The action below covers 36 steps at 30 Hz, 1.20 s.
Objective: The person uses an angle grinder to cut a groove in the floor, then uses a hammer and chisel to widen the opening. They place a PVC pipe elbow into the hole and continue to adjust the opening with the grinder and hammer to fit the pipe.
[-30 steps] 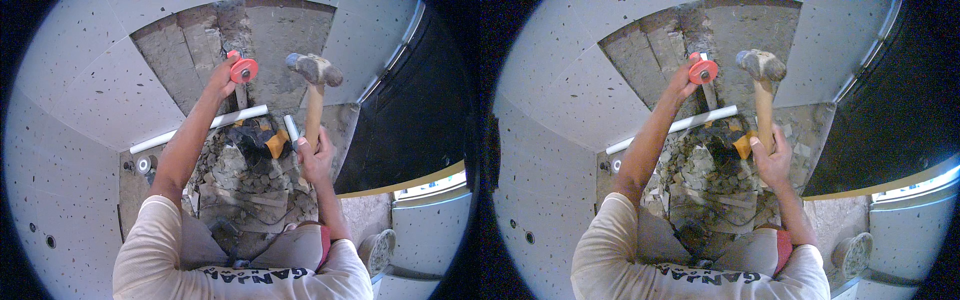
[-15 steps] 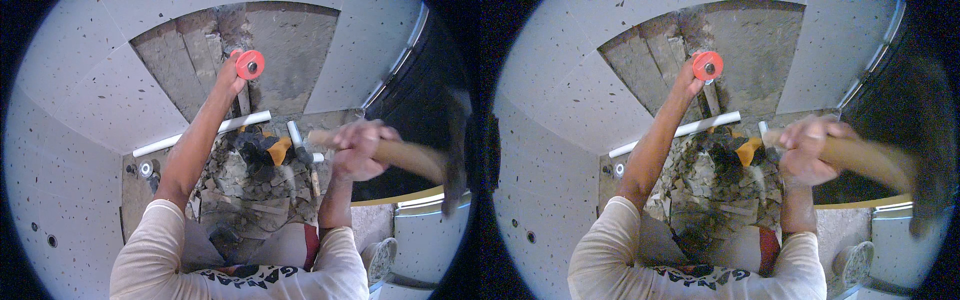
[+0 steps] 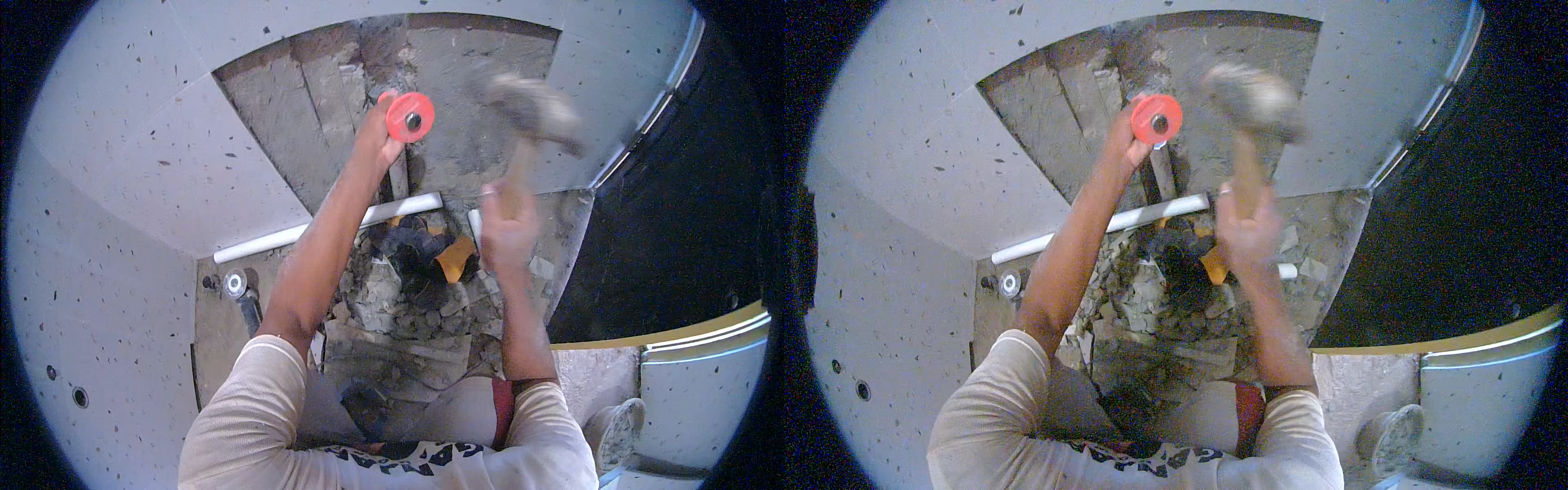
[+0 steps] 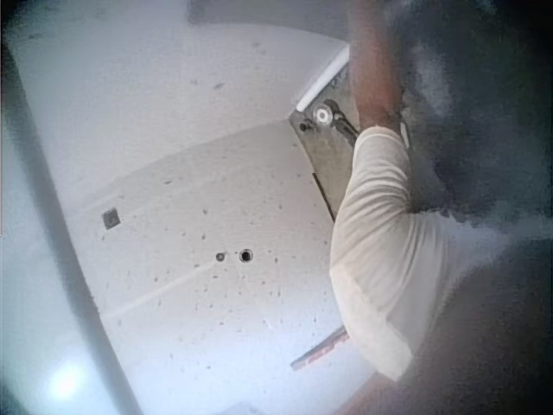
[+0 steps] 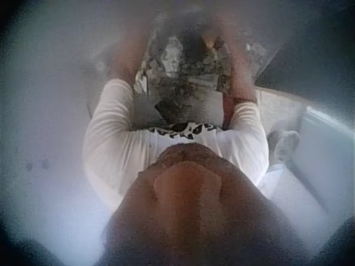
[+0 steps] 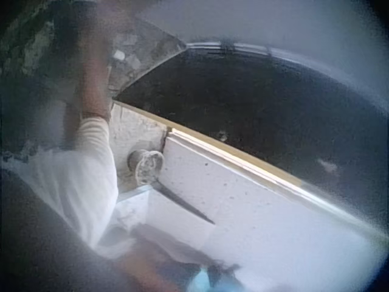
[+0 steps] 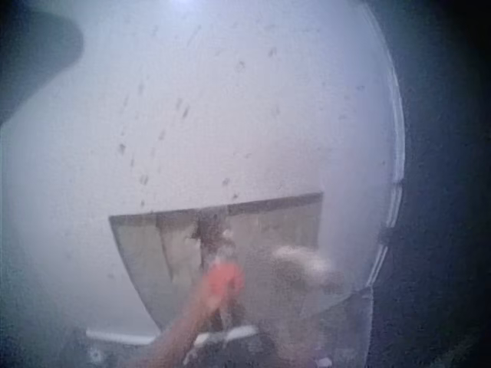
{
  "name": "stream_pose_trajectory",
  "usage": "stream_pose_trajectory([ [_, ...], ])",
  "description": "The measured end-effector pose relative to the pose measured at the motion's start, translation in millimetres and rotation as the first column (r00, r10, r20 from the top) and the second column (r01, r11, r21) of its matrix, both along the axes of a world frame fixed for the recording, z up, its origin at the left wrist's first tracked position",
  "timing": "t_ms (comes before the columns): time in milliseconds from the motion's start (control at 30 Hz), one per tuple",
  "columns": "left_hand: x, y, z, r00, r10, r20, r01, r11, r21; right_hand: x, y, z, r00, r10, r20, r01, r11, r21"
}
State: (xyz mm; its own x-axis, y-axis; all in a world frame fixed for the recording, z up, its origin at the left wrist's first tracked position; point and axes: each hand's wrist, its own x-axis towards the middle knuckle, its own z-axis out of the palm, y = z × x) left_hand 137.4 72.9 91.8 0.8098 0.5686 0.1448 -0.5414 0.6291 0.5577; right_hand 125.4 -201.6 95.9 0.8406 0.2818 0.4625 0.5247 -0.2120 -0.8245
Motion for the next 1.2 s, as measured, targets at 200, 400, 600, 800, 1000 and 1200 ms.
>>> stream_pose_trajectory([
  [200, 10.1, -21.7, 9.5, 0.999, -0.033, 0.04, 0.038, 0.993, -0.112, -6.1, -50.0, 73.2, 0.802, 0.344, 0.489, -0.596, 0.398, 0.697],
  [400, 22.9, 15.6, -13.1, 0.999, 0.007, 0.046, -0.02, 0.958, 0.288, 17.3, 54.9, -54.5, 0.996, 0.069, 0.054, -0.054, 0.971, -0.235],
  [600, 4.5, 21.7, -2.4, 0.993, 0.119, -0.006, -0.11, 0.933, 0.343, -10.7, 1.8, 26.1, 0.996, 0.081, -0.031, -0.072, 0.97, 0.23],
  [800, 8.6, 2.8, 14.0, 0.985, -0.091, 0.146, 0.113, 0.981, -0.155, 12.6, -64.2, 97.4, 0.794, 0.146, 0.591, -0.608, 0.162, 0.777],
  [1000, 10.6, 30.4, -20.9, 0.976, 0.214, 0.044, -0.193, 0.75, 0.633, 11.8, 46.4, -25.4, 0.972, 0.052, 0.231, -0.019, 0.99, -0.14],
  [1200, 8.7, 19.3, 7.1, 0.984, -0.106, 0.145, 0.119, 0.989, -0.088, -8.8, -6.1, 38.4, 0.994, 0.033, 0.102, -0.035, 0.999, 0.016],
])
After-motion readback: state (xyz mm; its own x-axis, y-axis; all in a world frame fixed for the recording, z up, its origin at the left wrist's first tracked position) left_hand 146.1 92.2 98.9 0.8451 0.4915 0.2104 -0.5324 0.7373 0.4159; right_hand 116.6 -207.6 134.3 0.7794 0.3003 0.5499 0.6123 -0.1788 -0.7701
